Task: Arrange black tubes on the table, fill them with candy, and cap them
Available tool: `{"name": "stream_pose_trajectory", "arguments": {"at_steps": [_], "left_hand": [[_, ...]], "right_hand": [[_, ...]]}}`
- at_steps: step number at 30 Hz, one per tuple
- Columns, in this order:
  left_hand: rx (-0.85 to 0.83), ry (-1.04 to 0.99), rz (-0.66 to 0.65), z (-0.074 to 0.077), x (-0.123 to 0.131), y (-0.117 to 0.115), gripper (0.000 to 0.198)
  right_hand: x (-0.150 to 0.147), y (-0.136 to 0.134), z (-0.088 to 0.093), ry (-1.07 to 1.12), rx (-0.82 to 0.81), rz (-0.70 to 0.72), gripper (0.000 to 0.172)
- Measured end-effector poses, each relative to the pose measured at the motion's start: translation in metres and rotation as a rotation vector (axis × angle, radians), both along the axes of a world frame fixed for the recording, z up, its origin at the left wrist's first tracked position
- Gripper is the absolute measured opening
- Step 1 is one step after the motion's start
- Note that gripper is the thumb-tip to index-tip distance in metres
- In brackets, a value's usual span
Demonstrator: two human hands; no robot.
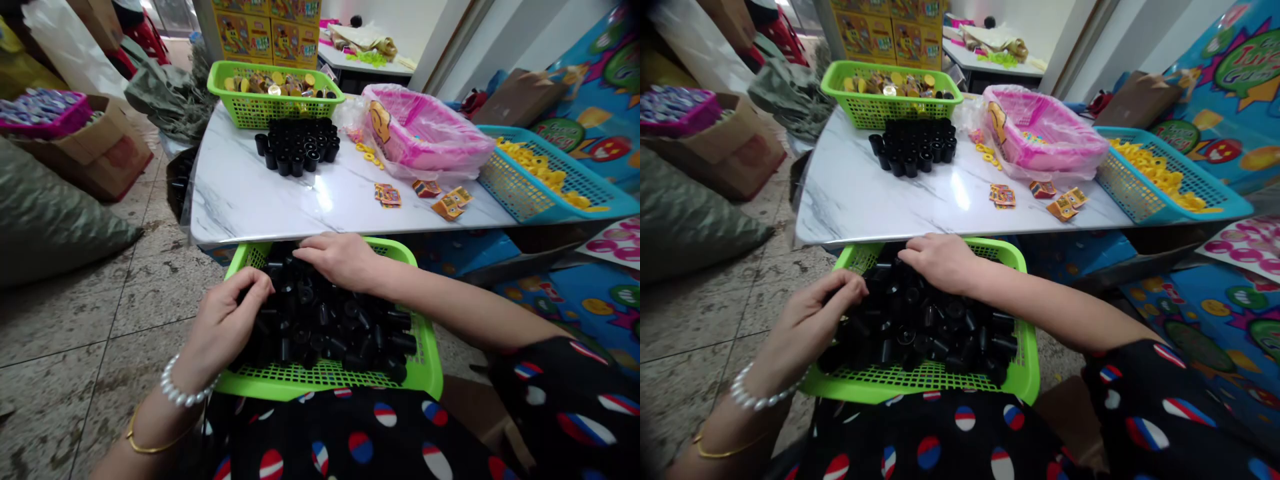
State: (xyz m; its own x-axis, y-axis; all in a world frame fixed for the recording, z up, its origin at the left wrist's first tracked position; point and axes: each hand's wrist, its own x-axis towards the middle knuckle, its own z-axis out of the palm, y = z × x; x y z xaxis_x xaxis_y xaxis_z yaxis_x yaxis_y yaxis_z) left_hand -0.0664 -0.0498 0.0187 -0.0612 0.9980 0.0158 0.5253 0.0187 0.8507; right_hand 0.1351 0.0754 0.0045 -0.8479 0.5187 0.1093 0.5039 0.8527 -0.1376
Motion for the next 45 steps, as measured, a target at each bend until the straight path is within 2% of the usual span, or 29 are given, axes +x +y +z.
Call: {"name": "stream_pose_trajectory", "arguments": {"at_steps": [4, 7, 11, 15, 17, 18, 21, 23, 25, 27, 29, 31, 32, 36, 38, 39, 41, 43, 45], "left_hand": [[0.057, -0.011, 0.073, 0.001, -0.003, 0.003, 0.026], [0.029, 0.008, 0.027, -0.004, -0.001, -0.003, 0.023], [0.005, -0.012, -0.039, -0.01, 0.002, -0.007, 0.025], [-0.034, -0.022, -0.01, -0.005, 0.003, -0.008, 0.027], [-0.123, -0.079, -0.001, 0.0, 0.004, -0.01, 0.032], [-0.178, -0.133, -0.005, 0.002, 0.005, -0.01, 0.034], [-0.296, -0.364, -0.015, 0.003, 0.009, -0.009, 0.041], [-0.314, -0.501, -0.041, 0.001, 0.012, -0.006, 0.046], [-0.297, -0.565, -0.062, -0.001, 0.013, -0.003, 0.047], [-0.275, -0.574, -0.04, -0.004, 0.011, -0.003, 0.041], [-0.253, -0.568, 0.022, -0.005, 0.007, -0.005, 0.038], [-0.232, -0.54, 0.079, -0.006, 0.003, -0.009, 0.037], [-0.216, -0.504, 0.101, -0.006, 0.002, -0.011, 0.038], [-0.113, -0.269, 0.078, -0.01, 0.005, -0.017, 0.038], [-0.07, -0.118, 0.062, -0.012, 0.007, -0.019, 0.039], [-0.055, -0.052, 0.058, -0.013, 0.008, -0.019, 0.04], [-0.033, 0.016, 0.047, -0.013, 0.009, -0.02, 0.042], [-0.021, 0.01, 0.027, -0.013, 0.009, -0.021, 0.042], [-0.021, -0.001, 0.015, -0.012, 0.01, -0.022, 0.042]], "right_hand": [[-0.02, 0.001, -0.008, -0.215, 0.115, -0.028, 0.021], [-0.016, 0.0, -0.012, -0.228, 0.092, -0.064, 0.022], [-0.012, -0.002, -0.013, -0.309, 0.099, -0.013, 0.035], [-0.016, 0.001, -0.012, -0.374, 0.098, 0.0, 0.026], [-0.013, 0.001, -0.011, -0.267, 0.051, 0.007, 0.021], [-0.01, -0.002, -0.009, -0.148, 0.012, 0.007, 0.019], [-0.001, -0.024, 0.002, 0.364, -0.138, -0.016, 0.015], [0.001, -0.043, 0.013, 0.609, -0.206, 0.012, 0.012], [0.003, -0.055, 0.022, 0.676, -0.244, 0.113, 0.017], [0.008, -0.056, 0.026, 0.672, -0.27, 0.177, 0.025], [0.016, -0.046, 0.023, 0.675, -0.279, 0.096, 0.022], [0.025, -0.032, 0.014, 0.605, -0.242, 0.009, 0.015], [0.028, -0.026, 0.009, 0.496, -0.218, 0.018, 0.015], [0.026, -0.017, -0.014, -0.12, -0.121, 0.19, 0.012], [0.021, -0.019, -0.017, -0.162, -0.091, 0.196, 0.013], [0.02, -0.021, -0.016, -0.07, -0.103, 0.182, 0.014], [0.019, -0.027, -0.007, 0.265, -0.186, 0.107, 0.013], [0.019, -0.036, 0.005, 0.603, -0.335, -0.016, 0.009], [0.019, -0.045, 0.017, 0.797, -0.491, -0.116, 0.004]]}}
